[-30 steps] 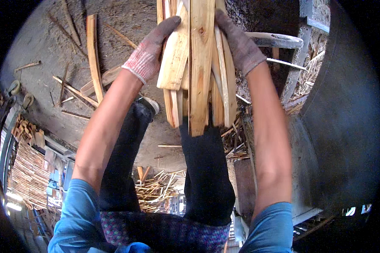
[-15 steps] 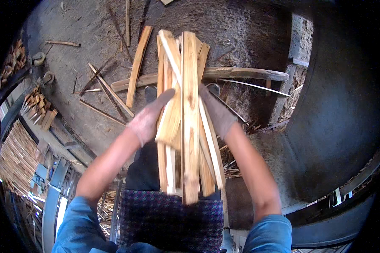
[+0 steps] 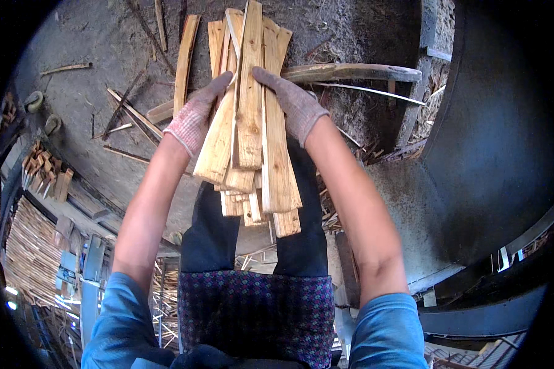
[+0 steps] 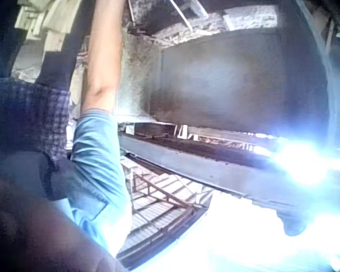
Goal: The person sorts through a large pile of wooden planks and scraps on the floor of a workshop. They pick up pieces of wood, inspect them, and stack them into neat piles. The person also uses a long stick to push wood scraps into a machine hopper.
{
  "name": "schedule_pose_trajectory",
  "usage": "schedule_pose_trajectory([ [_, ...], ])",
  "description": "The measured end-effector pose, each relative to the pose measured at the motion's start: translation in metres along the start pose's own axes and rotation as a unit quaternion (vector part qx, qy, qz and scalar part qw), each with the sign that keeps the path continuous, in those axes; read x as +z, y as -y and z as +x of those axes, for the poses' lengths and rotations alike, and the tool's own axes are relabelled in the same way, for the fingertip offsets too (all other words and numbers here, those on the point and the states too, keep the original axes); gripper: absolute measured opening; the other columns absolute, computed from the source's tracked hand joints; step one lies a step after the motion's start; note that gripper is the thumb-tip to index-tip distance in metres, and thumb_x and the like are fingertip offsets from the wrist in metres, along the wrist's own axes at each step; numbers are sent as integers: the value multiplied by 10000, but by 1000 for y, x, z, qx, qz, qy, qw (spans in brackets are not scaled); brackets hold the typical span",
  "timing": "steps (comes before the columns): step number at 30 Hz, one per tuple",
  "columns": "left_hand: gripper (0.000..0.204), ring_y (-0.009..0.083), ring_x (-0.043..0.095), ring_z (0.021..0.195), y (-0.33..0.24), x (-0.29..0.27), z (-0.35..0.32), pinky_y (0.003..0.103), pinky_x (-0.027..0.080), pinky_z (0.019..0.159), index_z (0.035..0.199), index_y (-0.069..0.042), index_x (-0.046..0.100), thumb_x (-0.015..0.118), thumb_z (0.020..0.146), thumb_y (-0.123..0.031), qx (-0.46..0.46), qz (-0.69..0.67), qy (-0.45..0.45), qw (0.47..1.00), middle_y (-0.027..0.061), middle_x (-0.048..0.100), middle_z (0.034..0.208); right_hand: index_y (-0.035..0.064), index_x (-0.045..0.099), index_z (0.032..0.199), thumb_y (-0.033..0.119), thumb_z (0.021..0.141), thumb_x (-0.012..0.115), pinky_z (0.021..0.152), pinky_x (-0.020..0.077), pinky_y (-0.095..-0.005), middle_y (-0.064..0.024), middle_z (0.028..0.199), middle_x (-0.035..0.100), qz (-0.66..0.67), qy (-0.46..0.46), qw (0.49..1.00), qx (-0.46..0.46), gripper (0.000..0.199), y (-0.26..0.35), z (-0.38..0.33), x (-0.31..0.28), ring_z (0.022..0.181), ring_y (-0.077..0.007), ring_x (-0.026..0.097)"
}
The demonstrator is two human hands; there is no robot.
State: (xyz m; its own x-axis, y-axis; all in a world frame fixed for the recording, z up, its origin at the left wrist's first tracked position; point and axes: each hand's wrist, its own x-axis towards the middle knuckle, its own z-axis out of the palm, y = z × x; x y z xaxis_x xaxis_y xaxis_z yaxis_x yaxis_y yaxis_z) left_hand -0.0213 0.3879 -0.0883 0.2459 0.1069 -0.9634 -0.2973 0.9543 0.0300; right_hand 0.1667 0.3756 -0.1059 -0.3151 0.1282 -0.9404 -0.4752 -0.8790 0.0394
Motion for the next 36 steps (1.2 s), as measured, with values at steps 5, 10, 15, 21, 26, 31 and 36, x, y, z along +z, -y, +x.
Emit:
schedule_pose_trajectory([
  [5, 661, 267, 711, 1006, -10, -18, 2, 355, 599, 872, 1411, 68, 477, 675, 947, -360, -4, -45, 27, 999, 214, 680, 1195, 3, 576, 1315, 406, 915, 726, 835, 617, -355, -146, 1115, 705, -60, -22, 998, -19, 588, 14, -12, 11, 947, -247, 722],
  [10, 497, 211, 719, 746, 5, -14, 22, 348, 620, 655, 1317, -13, 592, 647, 982, -376, 79, 3, 44, 996, 135, 725, 999, 15, 611, 1271, 419, 923, 718, 850, 593, -352, -124, 1113, 709, 3, 1, 1000, -23, 544, -6, 8, 12, 929, -232, 713],
  [15, 448, 146, 643, 1096, 15, -23, -9, 282, 524, 958, 1403, -26, 561, 529, 1053, -305, 101, 146, 78, 981, 123, 676, 1240, -30, 594, 1314, 429, 933, 712, 904, 555, -320, -128, 1153, 701, -73, -86, 992, -51, 609, -28, -20, 25, 978, -213, 693],
  [21, 852, 258, 579, 1177, 76, -36, -100, 358, 483, 1030, 1444, 16, 348, 842, 791, -220, 221, -18, -27, 975, 192, 598, 1254, -6, 533, 1382, 421, 1039, 544, 925, 571, -356, -139, 1219, 679, -116, -48, 992, -23, 548, -85, -102, 22, 1046, -228, 688],
  [26, 984, 222, 494, 1282, 141, -47, -150, 348, 418, 1101, 1512, 5, 227, 830, 802, -312, 274, -55, -38, 959, 172, 527, 1365, 0, 543, 1372, 399, 1027, 568, 920, 578, -373, -150, 1216, 677, -214, -42, 976, -24, 529, -117, -148, 38, 1053, -243, 690],
  [31, 1055, 227, 571, 1216, 212, -79, -206, 334, 464, 1068, 1555, -22, 142, 842, 789, -208, 249, -190, -201, 928, 162, 565, 1343, -42, 534, 1353, 377, 953, 685, 862, 588, -343, -143, 1143, 687, -356, 61, 932, 23, 598, -165, -164, 99, 960, -211, 697],
  [36, 982, 225, 562, 1231, 249, -89, -259, 348, 465, 1061, 1555, -15, 163, 796, 824, -186, 320, -242, -278, 873, 161, 547, 1355, -26, 461, 1442, 341, 868, 769, 942, 524, -328, -124, 1254, 641, -439, 142, 884, 74, 748, -196, -176, 134, 1068, -202, 635],
])
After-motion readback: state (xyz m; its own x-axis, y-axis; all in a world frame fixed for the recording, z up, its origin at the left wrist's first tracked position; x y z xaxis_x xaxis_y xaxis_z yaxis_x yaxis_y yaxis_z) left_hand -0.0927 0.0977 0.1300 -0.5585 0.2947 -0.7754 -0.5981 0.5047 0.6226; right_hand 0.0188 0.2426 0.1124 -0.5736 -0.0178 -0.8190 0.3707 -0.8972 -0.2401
